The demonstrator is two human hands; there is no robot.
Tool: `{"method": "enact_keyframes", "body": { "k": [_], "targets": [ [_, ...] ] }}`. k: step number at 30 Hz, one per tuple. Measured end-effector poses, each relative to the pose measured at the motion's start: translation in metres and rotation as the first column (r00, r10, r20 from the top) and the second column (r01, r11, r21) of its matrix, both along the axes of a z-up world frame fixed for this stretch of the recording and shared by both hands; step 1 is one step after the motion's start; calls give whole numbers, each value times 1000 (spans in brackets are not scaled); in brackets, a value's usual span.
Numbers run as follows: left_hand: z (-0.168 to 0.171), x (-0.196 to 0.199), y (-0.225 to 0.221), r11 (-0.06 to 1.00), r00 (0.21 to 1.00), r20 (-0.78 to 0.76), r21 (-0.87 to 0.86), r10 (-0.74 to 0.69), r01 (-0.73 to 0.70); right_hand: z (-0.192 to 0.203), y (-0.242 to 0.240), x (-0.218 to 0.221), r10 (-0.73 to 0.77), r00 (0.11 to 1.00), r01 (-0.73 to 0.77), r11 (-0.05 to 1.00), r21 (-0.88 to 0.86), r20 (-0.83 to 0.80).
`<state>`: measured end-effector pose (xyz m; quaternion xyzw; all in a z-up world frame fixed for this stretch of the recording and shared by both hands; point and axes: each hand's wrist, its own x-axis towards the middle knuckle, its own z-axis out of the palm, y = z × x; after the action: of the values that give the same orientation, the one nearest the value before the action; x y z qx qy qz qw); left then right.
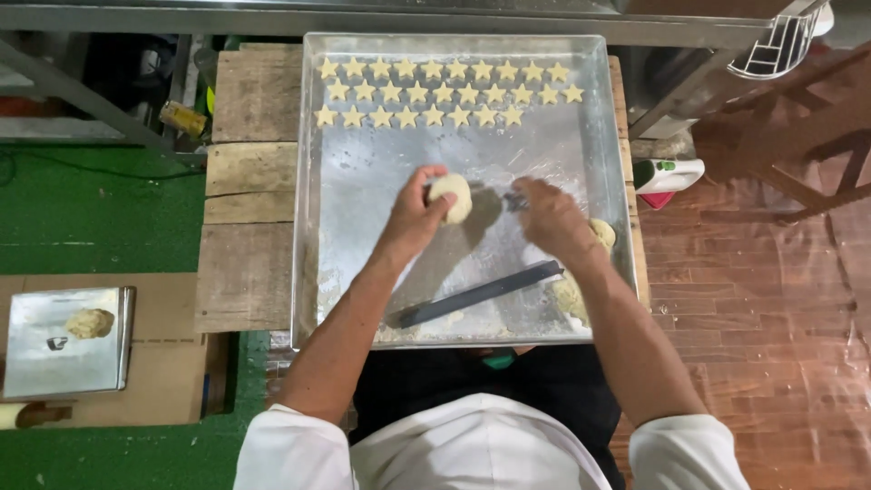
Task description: Cutting star shapes from dough using a cookie cutter and rolling out dough balls on a metal tray.
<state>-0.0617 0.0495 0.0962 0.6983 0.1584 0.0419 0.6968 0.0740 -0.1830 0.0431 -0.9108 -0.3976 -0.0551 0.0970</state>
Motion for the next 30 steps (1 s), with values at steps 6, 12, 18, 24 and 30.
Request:
{"method": "enact_keyframes", "body": {
  "k": [6, 12, 18, 24, 30],
  "targets": [
    [-92, 11, -19, 930, 985, -94, 326, -148, 171, -31, -21, 56, -110, 992, 106, 993, -60, -65],
    [-50, -13, -22, 599, 968, -249, 772, -26, 214, 86, 5, -50, -158, 906, 105, 982, -155, -392],
    [-24, -63, -11, 440, 879, -393, 761, -270, 476, 25, -34, -72, 259, 941, -303, 931, -205, -216],
    [-9, -103, -29, 405, 841, -430, 740, -329, 537, 10, -34, -63, 338, 937, -347, 932, -110, -90],
    [5, -55, 18, 288, 937, -196, 916, -289, 280, 35, -9, -47, 299, 948, -307, 950, 63, 109]
  ]
}}
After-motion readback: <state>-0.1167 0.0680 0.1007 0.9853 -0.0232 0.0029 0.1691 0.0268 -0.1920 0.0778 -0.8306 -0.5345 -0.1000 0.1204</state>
